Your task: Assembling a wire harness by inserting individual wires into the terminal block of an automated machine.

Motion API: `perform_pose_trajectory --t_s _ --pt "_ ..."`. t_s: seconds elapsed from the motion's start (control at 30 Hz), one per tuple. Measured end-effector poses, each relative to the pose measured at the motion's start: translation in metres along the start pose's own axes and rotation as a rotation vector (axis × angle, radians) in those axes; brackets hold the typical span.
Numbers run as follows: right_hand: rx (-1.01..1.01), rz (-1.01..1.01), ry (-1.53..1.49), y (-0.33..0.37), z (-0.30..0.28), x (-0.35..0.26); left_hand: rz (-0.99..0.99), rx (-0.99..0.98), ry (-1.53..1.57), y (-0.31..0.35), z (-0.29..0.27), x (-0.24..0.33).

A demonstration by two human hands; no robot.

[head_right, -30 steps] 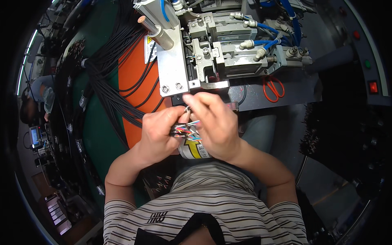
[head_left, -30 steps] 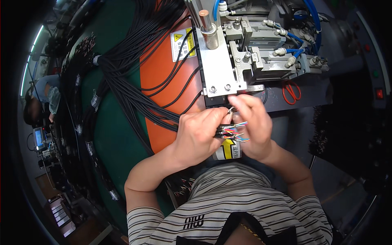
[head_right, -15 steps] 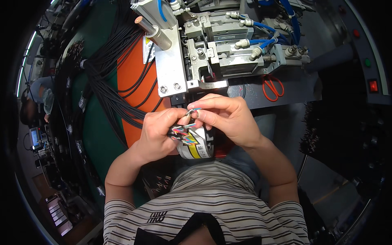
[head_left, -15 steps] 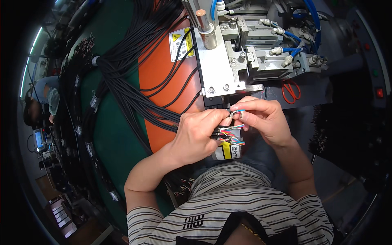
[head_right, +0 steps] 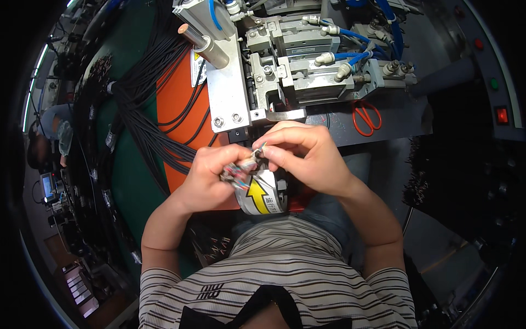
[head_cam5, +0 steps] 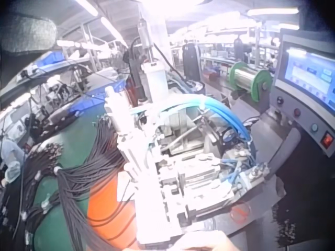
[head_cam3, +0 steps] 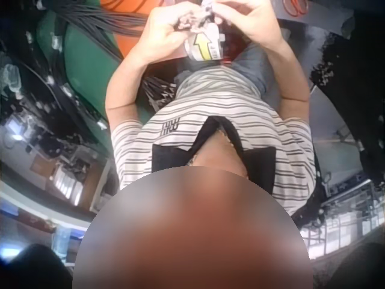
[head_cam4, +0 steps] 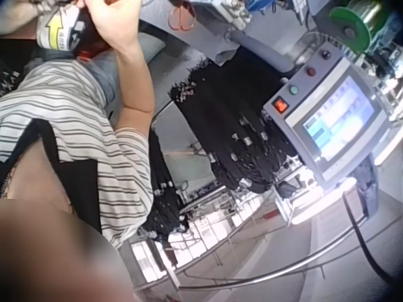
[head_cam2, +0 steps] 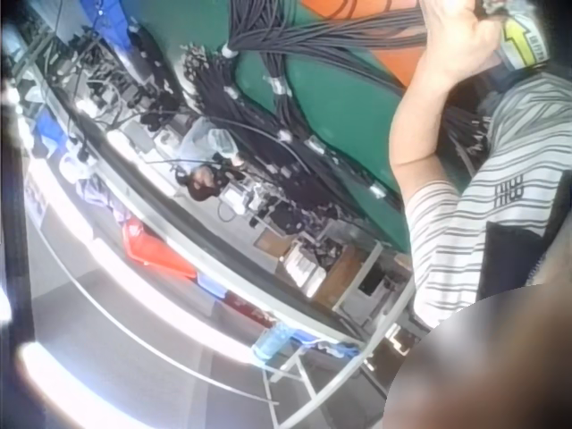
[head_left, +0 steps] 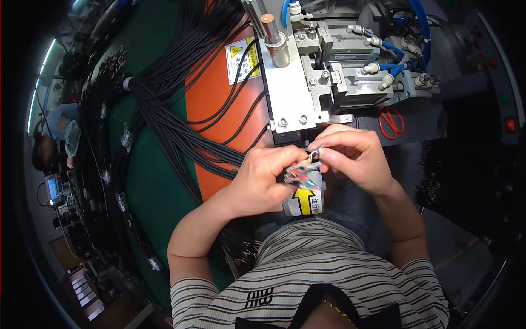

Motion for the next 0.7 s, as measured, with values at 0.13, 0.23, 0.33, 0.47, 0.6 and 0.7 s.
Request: perform_pose_trajectory --t_s 0.13,0.23,0.33,0.47,0.6,0.7 --pt "0.087 -0.233 0.669 0.002 0.010 -0.012 0.029 0.078 -0.508 0.005 0.013 0.018" --pt "0.121 -0.232 1.244 0.001 0.017 -0.018 0.032 0.074 -0.654 0.007 0.015 0.019" --pt "0.123 -0.235 1.272 -0.001 0.015 -0.014 0.045 0.062 -0.743 0.006 0.012 0.019" --pt "0.100 -0.203 1.227 0.002 0.013 -0.011 0.041 0.052 -0.663 0.007 0.010 0.016" --pt "0.113 -0.207 1.196 0.002 0.014 -0.007 -0.003 0.026 -0.614 0.007 0.010 0.015" --pt "0.138 -0.236 1.202 0.002 0.014 -0.005 0.010 0.032 -0.632 0.006 0.010 0.014"
Point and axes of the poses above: each hand's wrist, its own y-axis away from the middle knuckle, its own z-axis out of the palm, x = y × z, the point moved 2 cm from there along -y, towards the middle knuckle, and after that the axes turned 7 degrees about -x, right-handed, at the moved point
